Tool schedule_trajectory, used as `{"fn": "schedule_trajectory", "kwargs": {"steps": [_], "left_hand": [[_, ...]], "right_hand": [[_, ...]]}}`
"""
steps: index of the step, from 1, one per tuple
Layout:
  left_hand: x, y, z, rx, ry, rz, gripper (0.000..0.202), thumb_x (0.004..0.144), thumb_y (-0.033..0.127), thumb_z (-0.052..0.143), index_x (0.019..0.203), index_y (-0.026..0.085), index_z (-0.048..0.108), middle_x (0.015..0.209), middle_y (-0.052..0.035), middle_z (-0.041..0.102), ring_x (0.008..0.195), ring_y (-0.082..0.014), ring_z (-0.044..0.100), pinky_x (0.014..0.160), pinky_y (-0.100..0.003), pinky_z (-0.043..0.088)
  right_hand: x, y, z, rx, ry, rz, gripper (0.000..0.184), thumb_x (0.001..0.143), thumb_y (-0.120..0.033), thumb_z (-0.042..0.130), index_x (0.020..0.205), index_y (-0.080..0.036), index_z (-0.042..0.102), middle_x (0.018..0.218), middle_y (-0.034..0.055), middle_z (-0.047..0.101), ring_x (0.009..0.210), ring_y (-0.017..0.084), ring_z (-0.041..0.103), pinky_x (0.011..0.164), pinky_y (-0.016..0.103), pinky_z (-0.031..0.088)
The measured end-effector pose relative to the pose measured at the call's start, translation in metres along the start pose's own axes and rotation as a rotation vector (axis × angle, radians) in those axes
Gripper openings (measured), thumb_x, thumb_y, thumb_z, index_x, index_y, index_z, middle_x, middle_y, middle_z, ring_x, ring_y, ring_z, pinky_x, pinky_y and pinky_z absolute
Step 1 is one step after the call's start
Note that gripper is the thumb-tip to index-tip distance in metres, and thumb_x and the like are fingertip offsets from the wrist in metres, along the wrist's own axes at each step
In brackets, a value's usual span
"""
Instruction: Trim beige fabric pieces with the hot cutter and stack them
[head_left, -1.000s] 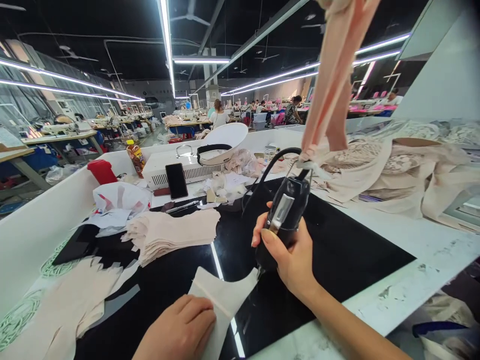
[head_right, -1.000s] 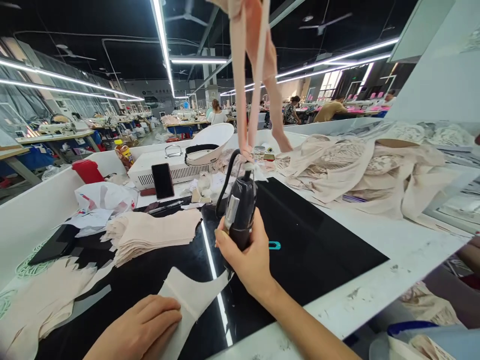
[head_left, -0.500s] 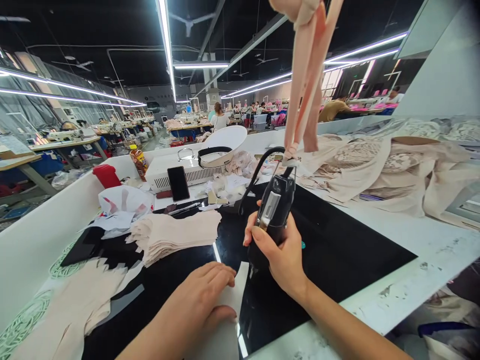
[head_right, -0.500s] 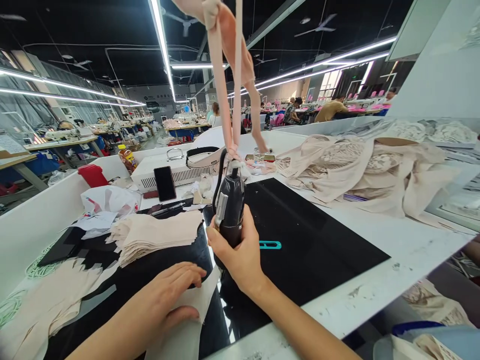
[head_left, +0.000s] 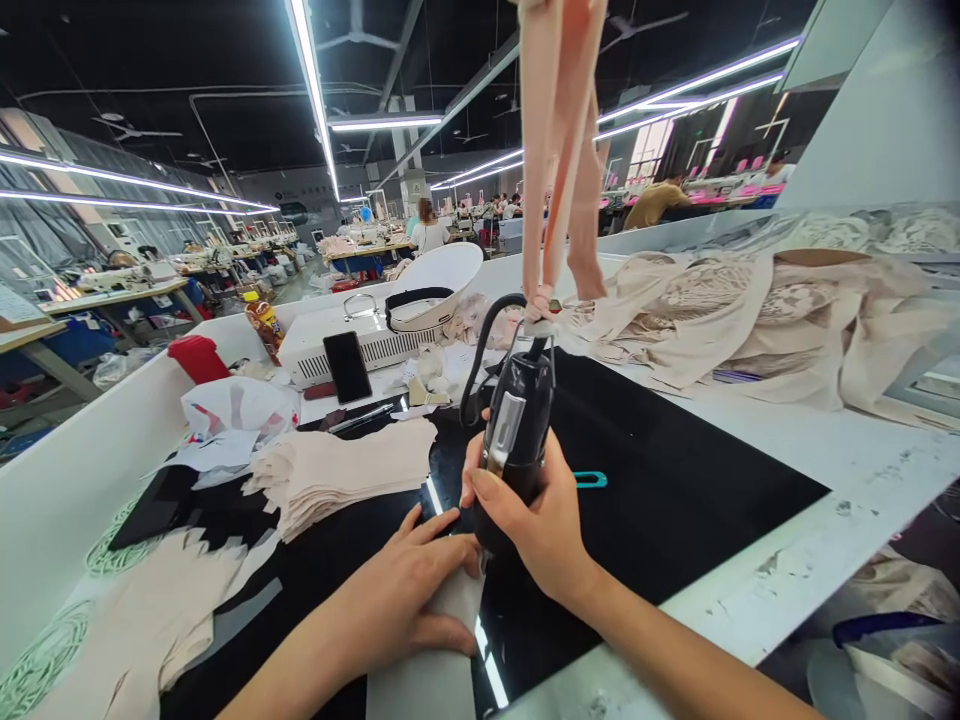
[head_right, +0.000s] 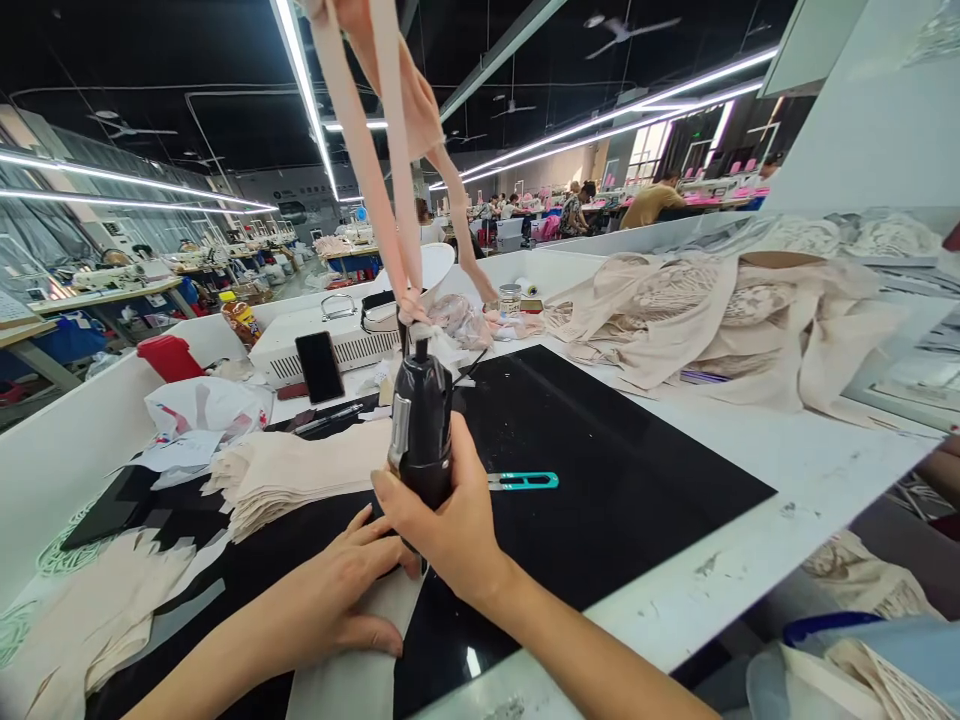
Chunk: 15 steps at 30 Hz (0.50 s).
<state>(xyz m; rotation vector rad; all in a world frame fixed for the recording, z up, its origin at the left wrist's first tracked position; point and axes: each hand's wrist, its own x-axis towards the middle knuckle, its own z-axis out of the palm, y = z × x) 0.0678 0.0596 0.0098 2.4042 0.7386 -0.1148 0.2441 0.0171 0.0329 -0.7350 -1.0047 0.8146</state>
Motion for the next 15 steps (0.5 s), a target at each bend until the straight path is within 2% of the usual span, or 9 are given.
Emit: {"fn": "schedule_trajectory", "kwargs": {"steps": [3,8,15], "left_hand": [[-0.0002,-0.0014,0.0002,-0.007,0.000,0.009,0.052,0.083,0.048,0.094,0.120,0.027,0.065,0.145,-0.0059,0.067,0.165,-0.0363,0.025,0.133,-0.070,0.004],[-0.0006,-0.0048,0.0029,-0.004,0.038,0.049,0.054,0.081,0.047,0.096,0.122,0.026,0.068,0.142,-0.0078,0.069,0.163,-0.0379,0.031,0.132,-0.071,0.006],[0.0016,-0.0016,0.0004,0.003,0.031,0.062,0.058,0.079,0.043,0.098,0.127,0.027,0.070,0.142,-0.0076,0.070,0.163,-0.0372,0.031,0.130,-0.075,0.008]], "right_hand": [[-0.0029,0.0005,0.0008,0.007,-0.021,0.016,0.030,0.082,-0.030,0.081,0.095,-0.026,0.054,0.072,-0.0064,0.060,0.055,0.012,0.055,0.052,0.025,0.051],[-0.0082,0.0017,-0.0008,0.002,-0.053,0.036,0.032,0.086,-0.034,0.081,0.098,-0.028,0.053,0.070,-0.0068,0.060,0.053,0.013,0.055,0.048,0.025,0.050],[-0.0070,-0.0017,0.0018,-0.052,-0.031,0.018,0.028,0.085,-0.029,0.078,0.092,-0.028,0.051,0.072,-0.0071,0.057,0.055,0.013,0.055,0.053,0.026,0.053]]}}
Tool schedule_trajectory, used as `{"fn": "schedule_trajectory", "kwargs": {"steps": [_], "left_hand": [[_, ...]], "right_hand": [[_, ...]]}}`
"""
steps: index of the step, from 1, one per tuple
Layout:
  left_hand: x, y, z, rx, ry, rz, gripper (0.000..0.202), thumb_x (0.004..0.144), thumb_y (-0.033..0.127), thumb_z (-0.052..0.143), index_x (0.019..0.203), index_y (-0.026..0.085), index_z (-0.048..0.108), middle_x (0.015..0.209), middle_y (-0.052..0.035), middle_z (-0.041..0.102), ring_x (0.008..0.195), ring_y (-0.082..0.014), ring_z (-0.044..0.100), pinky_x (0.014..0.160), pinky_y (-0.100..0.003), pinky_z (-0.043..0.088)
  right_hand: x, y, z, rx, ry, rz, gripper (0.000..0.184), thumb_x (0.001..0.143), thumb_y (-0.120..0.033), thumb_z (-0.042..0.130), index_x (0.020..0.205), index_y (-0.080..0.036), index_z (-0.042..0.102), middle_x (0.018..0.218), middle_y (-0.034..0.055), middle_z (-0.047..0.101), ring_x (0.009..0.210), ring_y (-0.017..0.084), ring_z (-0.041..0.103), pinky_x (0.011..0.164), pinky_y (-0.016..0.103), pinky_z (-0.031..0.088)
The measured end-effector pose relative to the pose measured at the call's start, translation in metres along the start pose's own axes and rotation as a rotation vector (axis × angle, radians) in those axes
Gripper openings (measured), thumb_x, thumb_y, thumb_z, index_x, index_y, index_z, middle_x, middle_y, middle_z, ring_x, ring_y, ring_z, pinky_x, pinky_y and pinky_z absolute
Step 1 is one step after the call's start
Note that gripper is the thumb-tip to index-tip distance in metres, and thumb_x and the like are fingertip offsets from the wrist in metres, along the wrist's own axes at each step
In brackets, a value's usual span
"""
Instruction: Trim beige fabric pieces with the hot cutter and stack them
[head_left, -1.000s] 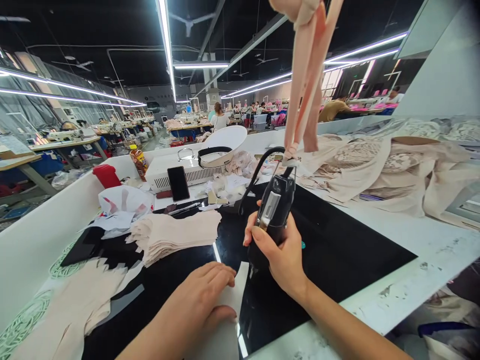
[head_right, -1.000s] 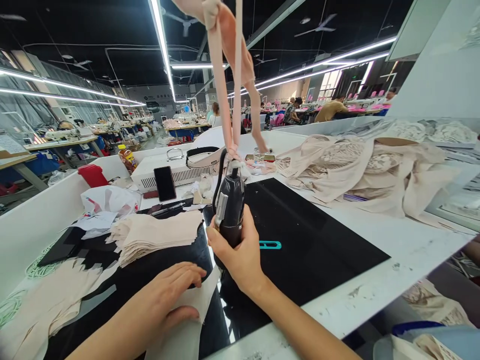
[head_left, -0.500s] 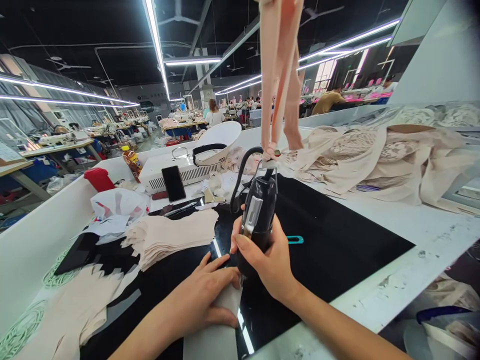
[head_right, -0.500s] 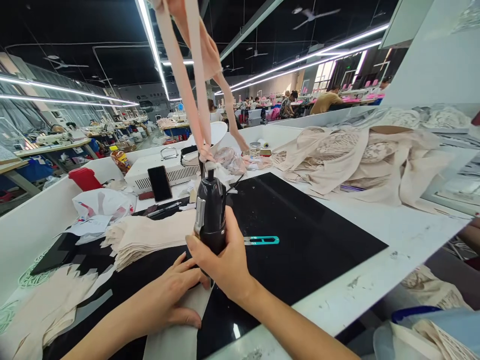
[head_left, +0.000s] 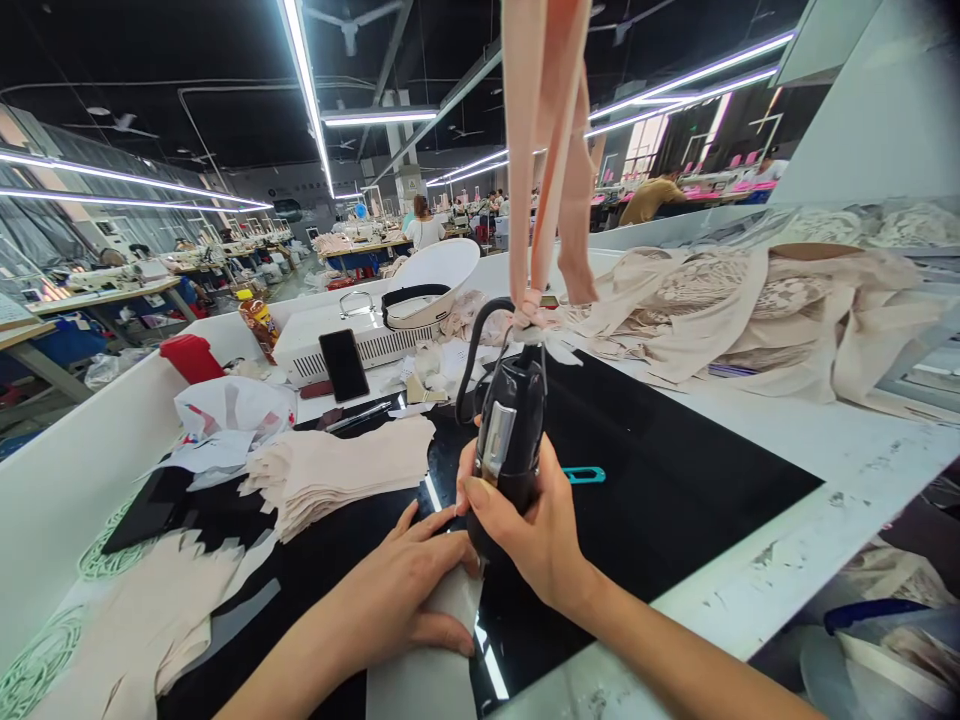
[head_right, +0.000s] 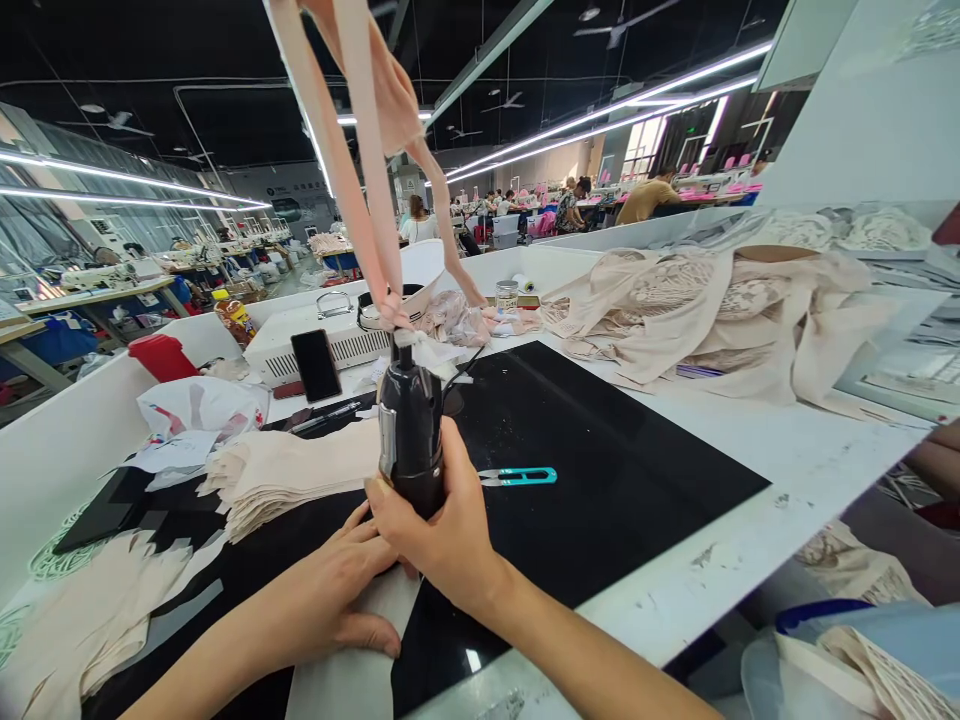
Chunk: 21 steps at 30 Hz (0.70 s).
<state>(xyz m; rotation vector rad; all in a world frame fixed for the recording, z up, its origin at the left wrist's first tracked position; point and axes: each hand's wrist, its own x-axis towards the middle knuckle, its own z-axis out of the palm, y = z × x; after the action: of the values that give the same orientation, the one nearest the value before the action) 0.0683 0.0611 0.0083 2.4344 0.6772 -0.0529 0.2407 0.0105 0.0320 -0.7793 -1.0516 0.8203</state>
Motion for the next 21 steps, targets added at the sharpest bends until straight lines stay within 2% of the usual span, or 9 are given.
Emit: {"fn": "schedule_trajectory", "kwargs": {"steps": [3,7,13,18,21], "left_hand": [[0.000,0.001,-0.002,0.015,-0.009,0.003,0.057,0.079,0.038,0.098,0.128,0.027,0.071,0.141,-0.0074,0.070,0.163,-0.0368,0.031,0.130,-0.075,0.009],[-0.001,-0.003,0.001,0.025,0.010,0.019,0.061,0.080,0.040,0.097,0.134,0.028,0.070,0.146,-0.0098,0.068,0.160,-0.0383,0.035,0.129,-0.076,0.013],[-0.002,-0.003,0.003,0.045,0.038,0.036,0.099,0.077,0.033,0.100,0.161,0.033,0.049,0.160,-0.0160,0.056,0.154,-0.0417,0.044,0.126,-0.079,0.019],[-0.003,-0.001,0.000,0.065,0.019,0.023,0.097,0.081,0.037,0.097,0.163,0.034,0.046,0.163,-0.0157,0.052,0.156,-0.0404,0.042,0.125,-0.079,0.021],[-0.004,0.000,-0.001,0.056,0.029,0.031,0.096,0.081,0.039,0.096,0.164,0.034,0.046,0.163,-0.0141,0.053,0.153,-0.0419,0.046,0.123,-0.076,0.031]], "right_hand": [[0.000,-0.002,0.002,0.007,0.008,-0.036,0.026,0.083,-0.026,0.077,0.095,-0.027,0.054,0.076,-0.0064,0.059,0.057,0.012,0.057,0.057,0.027,0.055],[-0.006,-0.001,0.004,0.079,-0.002,-0.019,0.025,0.083,-0.024,0.077,0.096,-0.027,0.055,0.078,-0.0056,0.063,0.058,0.012,0.059,0.059,0.027,0.057],[-0.013,0.002,0.004,0.066,-0.048,-0.028,0.028,0.085,-0.026,0.079,0.096,-0.027,0.053,0.078,-0.0055,0.061,0.059,0.013,0.060,0.061,0.029,0.056],[-0.014,0.001,0.005,0.026,-0.033,-0.017,0.030,0.084,-0.031,0.082,0.095,-0.027,0.055,0.078,-0.0050,0.061,0.060,0.014,0.058,0.061,0.030,0.056],[-0.017,-0.002,0.006,0.096,-0.069,0.001,0.025,0.086,-0.026,0.078,0.097,-0.027,0.056,0.078,-0.0052,0.061,0.061,0.013,0.058,0.061,0.029,0.055]]}}
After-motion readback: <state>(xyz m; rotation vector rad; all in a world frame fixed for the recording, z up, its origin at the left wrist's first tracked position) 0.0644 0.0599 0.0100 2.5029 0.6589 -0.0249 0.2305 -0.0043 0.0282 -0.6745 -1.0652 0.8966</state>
